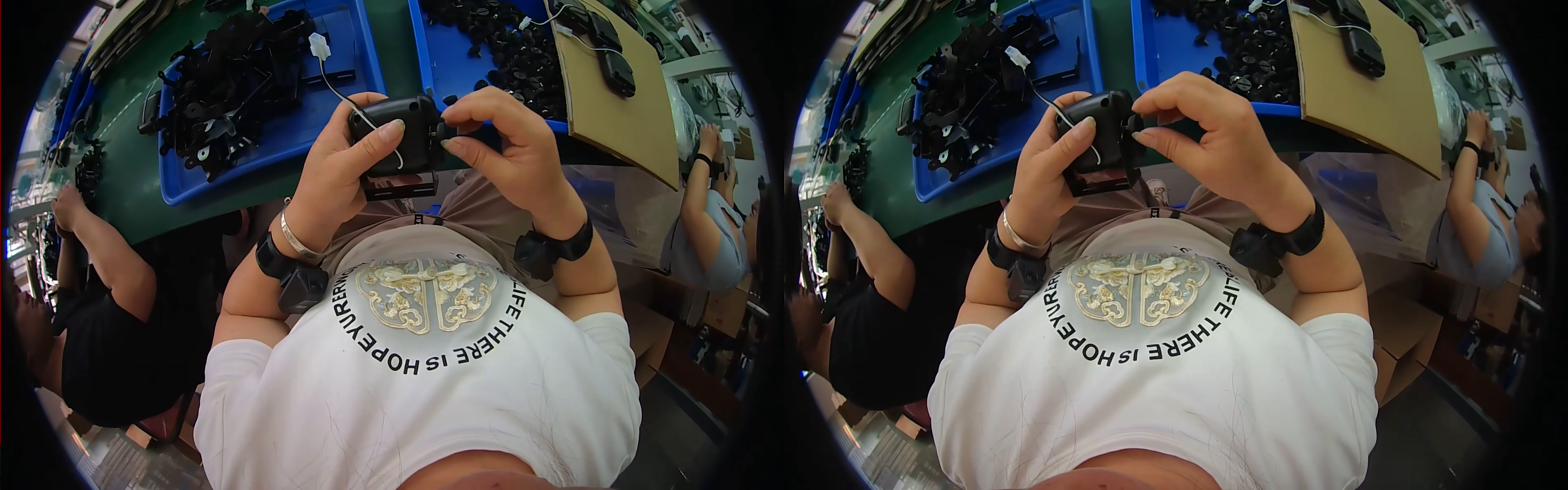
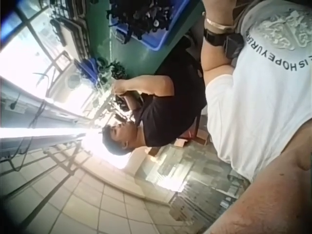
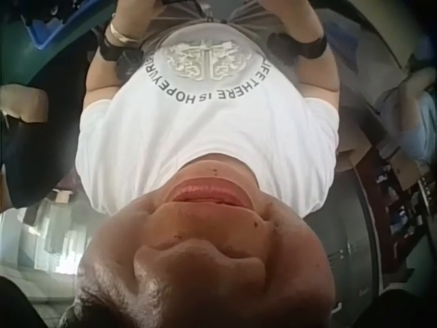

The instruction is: The person picks up a black housing and a metal bracket, fits the bracket onto the housing, and inserts a plastic pin into the side. After pressing the pin into place, the person sets the completed assembly onto a cardboard sheet.

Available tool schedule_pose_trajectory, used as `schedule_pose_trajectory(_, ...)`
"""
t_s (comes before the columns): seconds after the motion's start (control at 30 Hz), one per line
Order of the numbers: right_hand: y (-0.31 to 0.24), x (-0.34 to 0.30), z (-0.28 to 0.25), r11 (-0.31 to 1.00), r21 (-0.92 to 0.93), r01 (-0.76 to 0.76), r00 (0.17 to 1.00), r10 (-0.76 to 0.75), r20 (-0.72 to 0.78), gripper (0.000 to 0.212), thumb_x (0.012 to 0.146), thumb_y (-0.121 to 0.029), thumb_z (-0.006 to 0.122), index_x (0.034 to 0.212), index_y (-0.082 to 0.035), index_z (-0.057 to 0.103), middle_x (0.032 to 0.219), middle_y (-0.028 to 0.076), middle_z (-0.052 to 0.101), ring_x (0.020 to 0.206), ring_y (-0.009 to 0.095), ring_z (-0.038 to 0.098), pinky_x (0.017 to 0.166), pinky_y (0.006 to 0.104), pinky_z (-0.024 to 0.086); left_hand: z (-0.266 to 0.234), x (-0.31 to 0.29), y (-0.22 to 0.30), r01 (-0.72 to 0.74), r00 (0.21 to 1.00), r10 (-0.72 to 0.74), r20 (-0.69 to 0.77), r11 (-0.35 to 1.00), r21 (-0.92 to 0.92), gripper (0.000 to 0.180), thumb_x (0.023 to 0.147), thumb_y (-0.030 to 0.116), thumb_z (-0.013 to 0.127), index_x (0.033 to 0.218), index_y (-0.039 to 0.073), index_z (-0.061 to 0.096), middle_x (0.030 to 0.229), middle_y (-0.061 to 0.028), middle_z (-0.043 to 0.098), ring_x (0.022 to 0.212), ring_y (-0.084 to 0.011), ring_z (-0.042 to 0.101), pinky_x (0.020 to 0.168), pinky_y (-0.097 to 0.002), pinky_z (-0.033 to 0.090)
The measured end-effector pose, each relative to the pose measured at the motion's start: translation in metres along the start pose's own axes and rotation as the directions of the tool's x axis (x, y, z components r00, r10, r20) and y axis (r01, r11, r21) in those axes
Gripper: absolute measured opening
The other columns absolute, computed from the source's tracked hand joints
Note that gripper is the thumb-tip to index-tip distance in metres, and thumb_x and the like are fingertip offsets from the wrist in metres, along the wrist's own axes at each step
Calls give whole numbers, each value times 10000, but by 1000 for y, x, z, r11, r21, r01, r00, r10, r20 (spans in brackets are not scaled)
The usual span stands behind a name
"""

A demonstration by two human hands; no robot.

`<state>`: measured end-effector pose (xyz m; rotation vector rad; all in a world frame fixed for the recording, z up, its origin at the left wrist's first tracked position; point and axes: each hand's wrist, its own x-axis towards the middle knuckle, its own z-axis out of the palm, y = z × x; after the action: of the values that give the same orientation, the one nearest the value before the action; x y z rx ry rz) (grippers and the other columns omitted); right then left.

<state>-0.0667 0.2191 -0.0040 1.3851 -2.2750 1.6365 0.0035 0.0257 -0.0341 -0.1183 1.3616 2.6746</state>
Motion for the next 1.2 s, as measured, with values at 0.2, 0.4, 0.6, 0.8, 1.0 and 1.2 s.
schedule_pose_trajectory(0.2,4,-11,15,975,-205,-88,996,79,-49,128,868,-143,599,870,-17,577,780,54,552,656,135,502,593,216,410,4,1,-4,-79,997,79,2,993,90,443,830,160,651,1155,20,385,978,-85,536,842,-143,592,699,-273,545)
schedule_pose_trajectory(0.4,-2,-8,18,972,-128,-194,971,172,-168,256,864,-254,592,759,-29,528,695,95,531,550,233,502,491,297,407,7,-4,-1,-132,989,139,-48,984,122,449,821,134,662,1159,31,385,981,-76,526,829,-124,567,704,-262,532)
schedule_pose_trajectory(0.6,6,-6,17,935,-354,-27,1000,25,-9,248,923,-275,502,948,-28,507,721,53,479,566,161,423,549,249,386,6,-5,-5,-163,985,170,-33,976,143,446,822,134,661,1160,39,386,989,-70,525,846,-125,566,706,-265,530)
schedule_pose_trajectory(0.8,5,-4,25,978,-200,59,973,-101,-207,301,933,-320,463,842,-39,523,656,70,474,550,204,440,537,286,378,11,-5,-1,-133,989,139,-49,985,109,445,825,131,657,1164,43,382,990,-67,526,852,-120,559,713,-271,533)
schedule_pose_trajectory(1.0,3,-3,23,953,-303,-7,986,-45,-162,347,925,-340,473,745,-46,509,640,86,458,561,223,439,532,302,365,6,-5,-4,-134,990,140,-33,981,138,442,828,128,652,1166,45,379,1003,-70,524,852,-121,561,719,-276,534)
schedule_pose_trajectory(1.2,0,-3,23,931,-350,-104,994,88,-61,359,930,-339,466,743,-37,514,637,73,448,557,203,416,525,304,355,5,-5,-8,-171,985,173,8,967,190,433,831,122,647,1163,48,380,1014,-76,525,861,-125,567,737,-270,527)
